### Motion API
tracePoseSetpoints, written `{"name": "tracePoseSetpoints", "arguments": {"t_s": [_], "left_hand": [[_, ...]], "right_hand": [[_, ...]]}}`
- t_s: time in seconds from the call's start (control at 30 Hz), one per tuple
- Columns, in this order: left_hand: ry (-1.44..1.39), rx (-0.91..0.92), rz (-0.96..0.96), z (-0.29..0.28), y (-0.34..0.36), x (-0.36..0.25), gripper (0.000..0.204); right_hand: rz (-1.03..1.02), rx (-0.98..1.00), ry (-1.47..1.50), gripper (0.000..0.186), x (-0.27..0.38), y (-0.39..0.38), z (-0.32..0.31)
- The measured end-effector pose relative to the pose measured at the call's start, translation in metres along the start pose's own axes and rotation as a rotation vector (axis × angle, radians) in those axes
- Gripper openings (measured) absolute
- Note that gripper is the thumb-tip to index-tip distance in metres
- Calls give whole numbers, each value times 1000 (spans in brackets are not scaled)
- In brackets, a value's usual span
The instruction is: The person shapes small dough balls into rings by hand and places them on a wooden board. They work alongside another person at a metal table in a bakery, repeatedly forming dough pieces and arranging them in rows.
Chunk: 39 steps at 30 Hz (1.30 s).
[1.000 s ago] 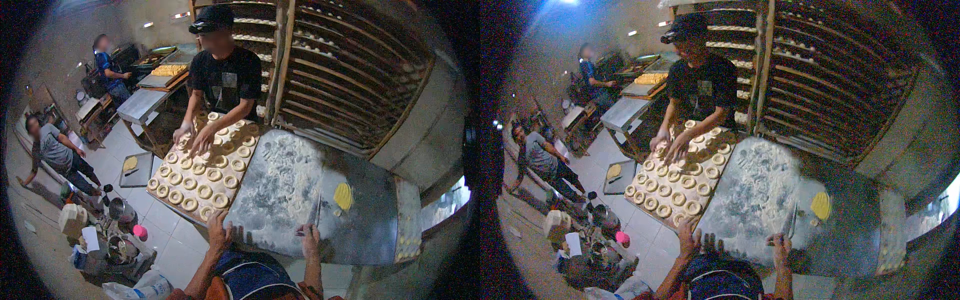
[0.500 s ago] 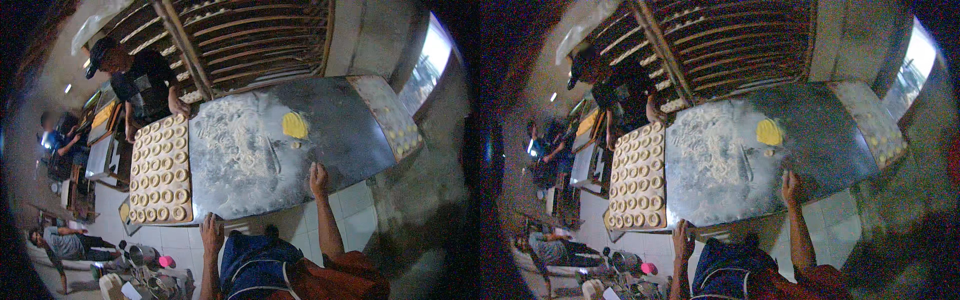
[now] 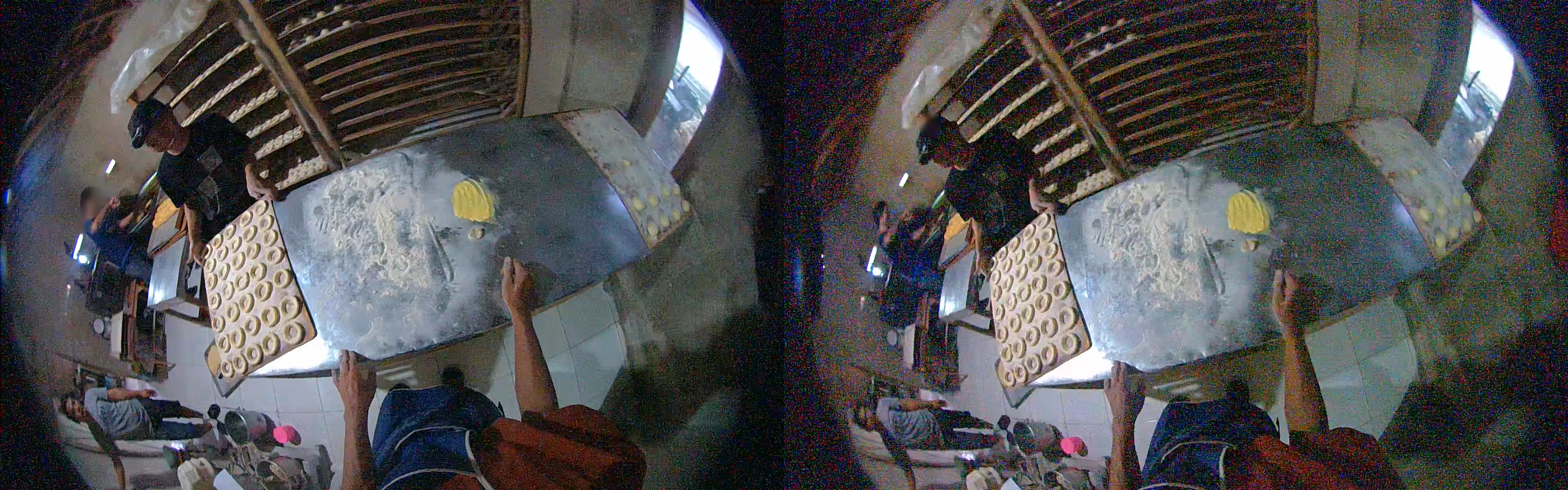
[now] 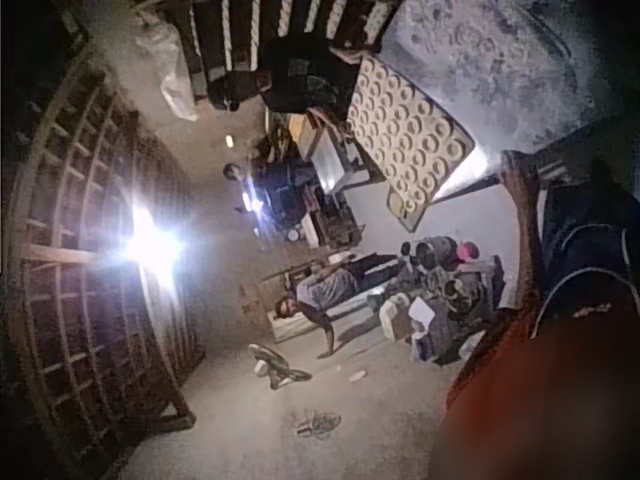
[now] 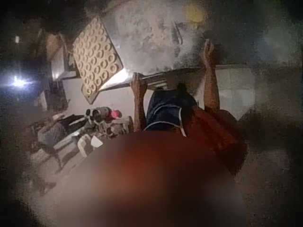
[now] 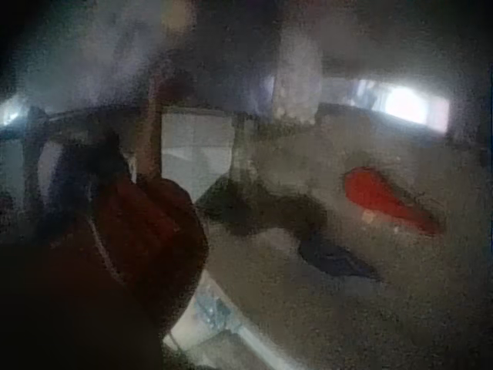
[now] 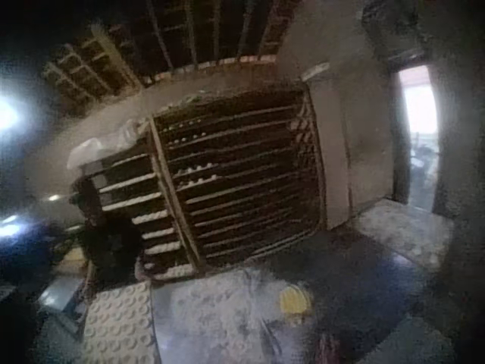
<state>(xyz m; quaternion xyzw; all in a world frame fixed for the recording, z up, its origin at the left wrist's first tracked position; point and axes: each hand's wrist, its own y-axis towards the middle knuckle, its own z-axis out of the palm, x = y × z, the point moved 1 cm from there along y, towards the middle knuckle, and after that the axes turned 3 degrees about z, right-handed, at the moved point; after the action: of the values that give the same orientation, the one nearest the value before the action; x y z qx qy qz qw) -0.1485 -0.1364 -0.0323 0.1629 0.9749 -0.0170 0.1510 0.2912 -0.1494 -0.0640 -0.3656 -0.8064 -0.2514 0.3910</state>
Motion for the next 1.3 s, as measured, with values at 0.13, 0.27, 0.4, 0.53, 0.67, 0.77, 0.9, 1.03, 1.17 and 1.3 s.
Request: {"name": "tracePoseSetpoints", "arguments": {"t_s": [0.13, 0.27, 0.4, 0.53, 0.67, 0.77, 0.9, 1.03, 1.17, 1.3], "left_hand": [[-39, -48, -18, 0, 0, -2, 69], [-18, -30, -40, 3, 0, -2, 68], [-4, -57, -8, 5, -2, -2, 68], [15, -93, 10, 6, 6, -6, 68], [-10, -165, 32, 7, 12, 1, 56], [-491, -241, -120, 5, 19, 34, 39], [-329, -635, -267, -5, 46, 118, 36], [219, -575, -174, 3, 95, 183, 54], [422, -390, -168, 7, 103, 179, 57], [285, -415, -121, -14, 93, 155, 47]], "right_hand": [[-20, -89, -15, 48, -4, 1, 6], [-115, -161, -61, 50, -14, 2, 8], [-146, -113, 65, 51, -11, 1, 4], [-113, -144, 45, 50, 2, 3, 1], [-138, -10, 189, 48, 5, 2, 1], [-68, 53, 181, 45, -2, 0, 2], [-96, 124, 231, 43, -6, -14, 1], [-179, 173, 221, 45, -1, -31, -3], [-173, 146, 121, 48, -1, -35, -4], [-286, 68, -1, 50, -6, -32, 1]]}}
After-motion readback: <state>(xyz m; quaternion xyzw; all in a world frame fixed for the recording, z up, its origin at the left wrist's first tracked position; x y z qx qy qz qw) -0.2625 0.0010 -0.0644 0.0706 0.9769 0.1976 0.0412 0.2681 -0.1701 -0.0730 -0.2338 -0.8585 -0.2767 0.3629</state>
